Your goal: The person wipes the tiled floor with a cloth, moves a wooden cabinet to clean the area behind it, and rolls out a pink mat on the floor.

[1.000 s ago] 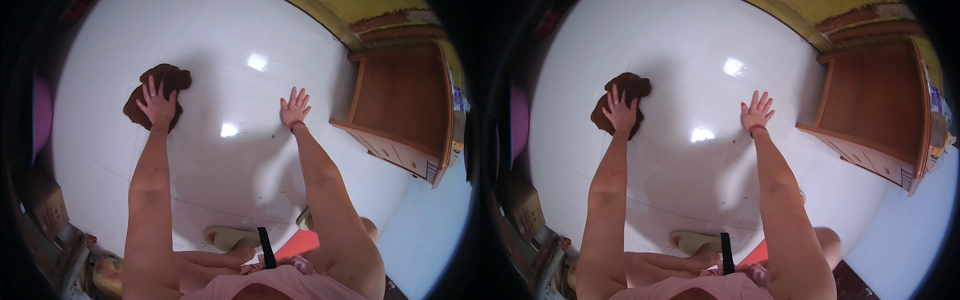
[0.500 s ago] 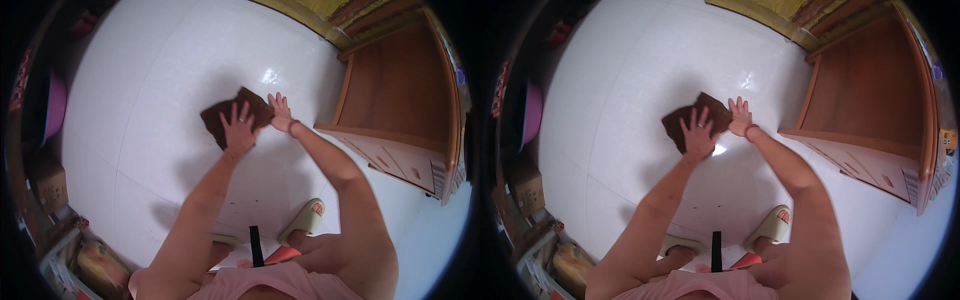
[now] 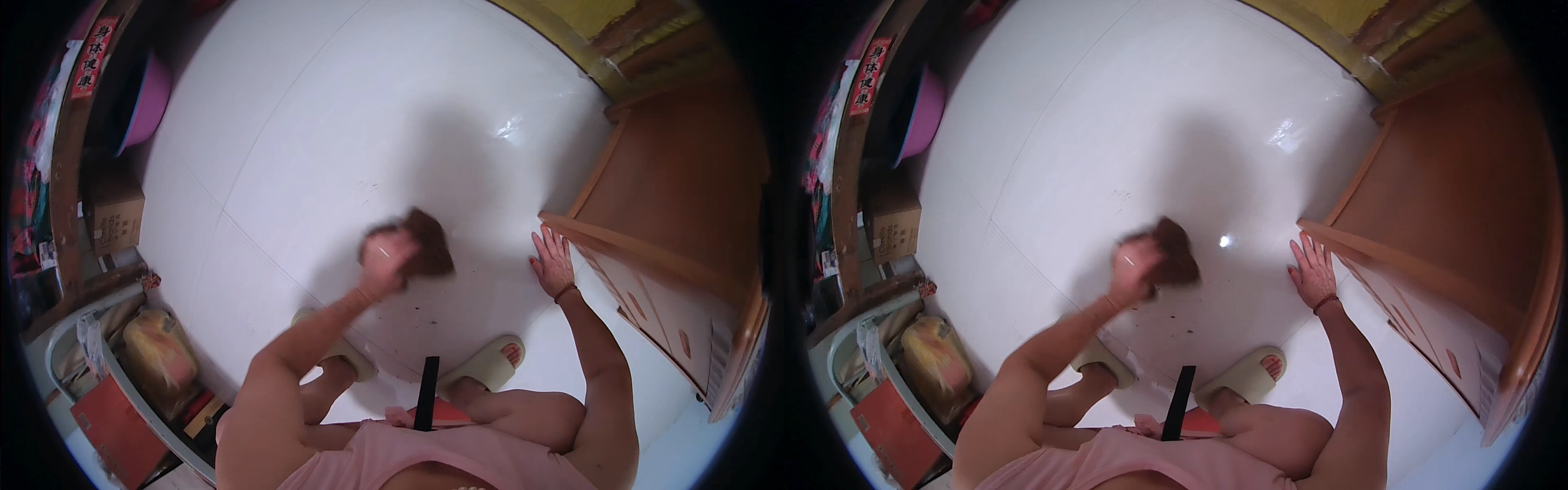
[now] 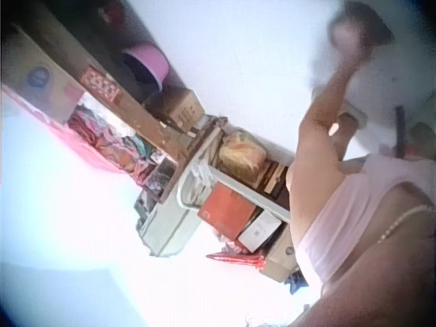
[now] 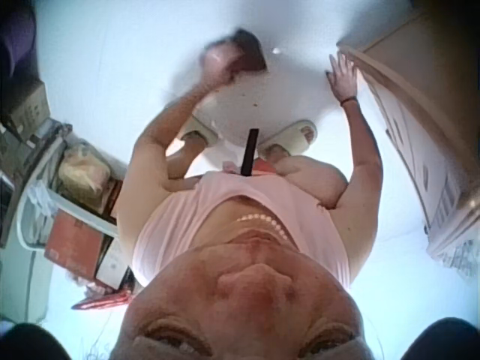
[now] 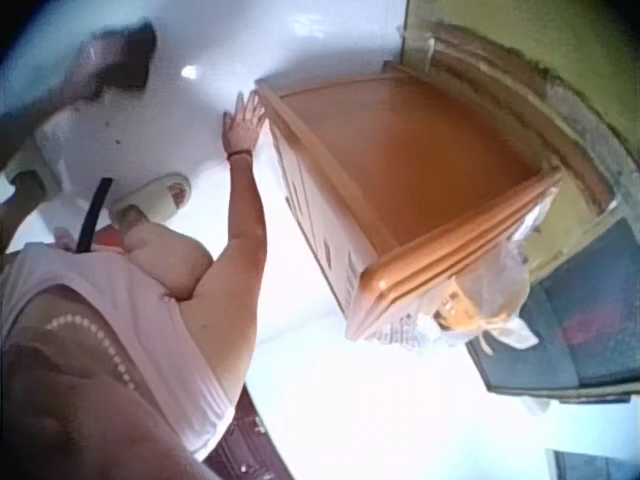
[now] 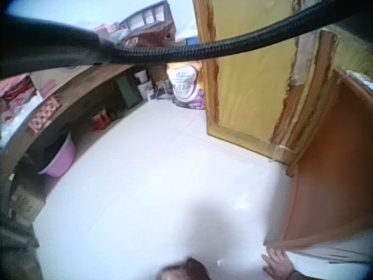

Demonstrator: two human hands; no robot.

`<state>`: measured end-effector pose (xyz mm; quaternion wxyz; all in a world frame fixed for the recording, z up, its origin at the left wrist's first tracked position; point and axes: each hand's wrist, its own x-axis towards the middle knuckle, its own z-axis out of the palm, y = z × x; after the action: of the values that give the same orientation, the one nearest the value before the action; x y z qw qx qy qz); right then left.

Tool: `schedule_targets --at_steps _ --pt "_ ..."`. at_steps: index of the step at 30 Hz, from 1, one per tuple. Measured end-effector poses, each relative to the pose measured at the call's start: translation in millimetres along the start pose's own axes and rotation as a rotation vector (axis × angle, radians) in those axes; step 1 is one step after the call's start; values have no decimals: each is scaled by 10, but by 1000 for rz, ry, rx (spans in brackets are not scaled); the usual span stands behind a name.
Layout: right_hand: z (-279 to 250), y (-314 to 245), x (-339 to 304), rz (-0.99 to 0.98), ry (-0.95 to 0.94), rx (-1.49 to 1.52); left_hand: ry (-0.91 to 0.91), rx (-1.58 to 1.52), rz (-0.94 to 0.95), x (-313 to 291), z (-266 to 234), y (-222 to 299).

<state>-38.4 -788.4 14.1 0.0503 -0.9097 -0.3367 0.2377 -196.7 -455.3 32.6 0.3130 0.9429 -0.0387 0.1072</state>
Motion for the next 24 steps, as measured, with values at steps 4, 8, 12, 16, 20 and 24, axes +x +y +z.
schedule_targets --at_steps 4,8,12,16,20,24 --pt "169 55 16 -19 -17 -71 105 294 -344 196 -553 -972" --pt "197 45 50 -44 -6 -76 101 559 -648 378 -374 -1258" --pt "197 77 24 -19 -11 -100 -22 679 -328 379 174 -715" --pt "176 81 30 -14 -18 -88 -448 173 40 -120 760 503" --pt "205 33 49 5 -12 -84 -427 -276 -67 -199 592 847" --pt "206 36 49 -3 6 -91 250 43 -208 12 249 -178"
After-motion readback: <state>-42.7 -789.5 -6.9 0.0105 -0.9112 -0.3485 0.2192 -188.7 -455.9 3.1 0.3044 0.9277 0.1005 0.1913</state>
